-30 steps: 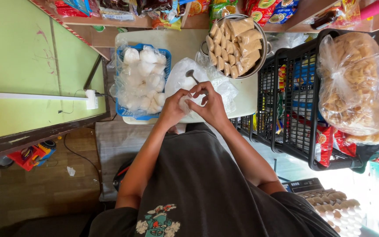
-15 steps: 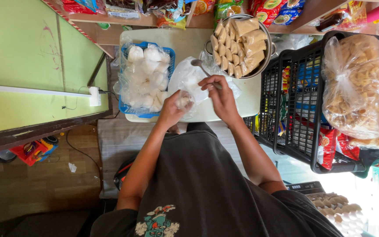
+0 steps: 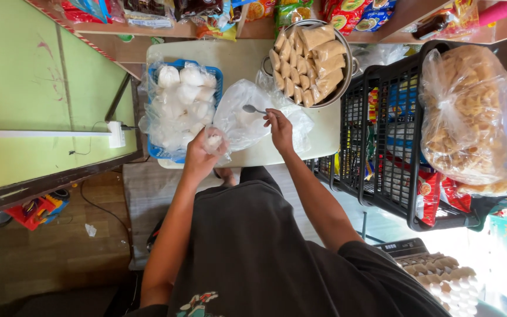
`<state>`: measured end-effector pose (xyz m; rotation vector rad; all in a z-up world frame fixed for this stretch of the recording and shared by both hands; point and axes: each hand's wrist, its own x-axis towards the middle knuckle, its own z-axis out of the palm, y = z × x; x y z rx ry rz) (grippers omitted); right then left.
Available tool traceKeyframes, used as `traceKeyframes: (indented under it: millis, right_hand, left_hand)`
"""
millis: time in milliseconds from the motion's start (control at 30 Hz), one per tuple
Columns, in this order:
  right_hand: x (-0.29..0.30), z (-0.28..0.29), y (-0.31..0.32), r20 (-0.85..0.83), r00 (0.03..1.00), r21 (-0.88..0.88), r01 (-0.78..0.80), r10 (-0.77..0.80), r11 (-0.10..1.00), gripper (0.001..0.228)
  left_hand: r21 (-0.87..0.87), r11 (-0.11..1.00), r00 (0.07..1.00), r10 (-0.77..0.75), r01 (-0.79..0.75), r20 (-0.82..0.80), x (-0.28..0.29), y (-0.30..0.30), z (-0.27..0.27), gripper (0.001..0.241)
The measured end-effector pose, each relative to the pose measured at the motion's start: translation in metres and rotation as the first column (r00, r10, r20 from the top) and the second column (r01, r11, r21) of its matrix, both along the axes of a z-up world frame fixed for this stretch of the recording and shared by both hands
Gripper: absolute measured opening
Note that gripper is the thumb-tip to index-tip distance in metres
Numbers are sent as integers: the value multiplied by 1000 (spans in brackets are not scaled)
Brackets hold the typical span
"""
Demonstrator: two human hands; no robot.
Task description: Transfer white powder from a large bag into small individual plastic bags using a spoon.
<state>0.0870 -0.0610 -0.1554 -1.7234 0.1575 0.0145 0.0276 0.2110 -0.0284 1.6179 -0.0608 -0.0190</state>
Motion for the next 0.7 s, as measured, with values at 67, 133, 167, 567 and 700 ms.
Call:
traceKeyframes:
  millis: [67, 133, 167, 567, 700]
  right_hand:
    - [9, -15, -1, -52, 998, 20, 34, -33, 999, 29]
    - [17, -28, -4, -110, 992, 38, 70, -65, 997, 30]
    - [19, -34, -6, -103, 992, 45, 76, -71, 996, 30]
    - [19, -83, -14, -267, 962, 204, 107, -50, 973, 32]
    - [17, -49, -19, -256, 962, 261, 162, -94, 952, 32]
  left_hand:
    - [19, 1000, 1000, -4, 4, -11, 0, 1, 0, 24]
    - [38, 999, 1000, -9, 10, -27, 0, 2, 0, 26]
    - [70, 998, 999, -10, 12, -40, 0, 3, 0, 27]
    - [186, 982, 998, 29, -19, -51, 8, 1, 1, 35]
    - [212, 977, 1000, 15, -13, -9, 15, -1, 1, 37]
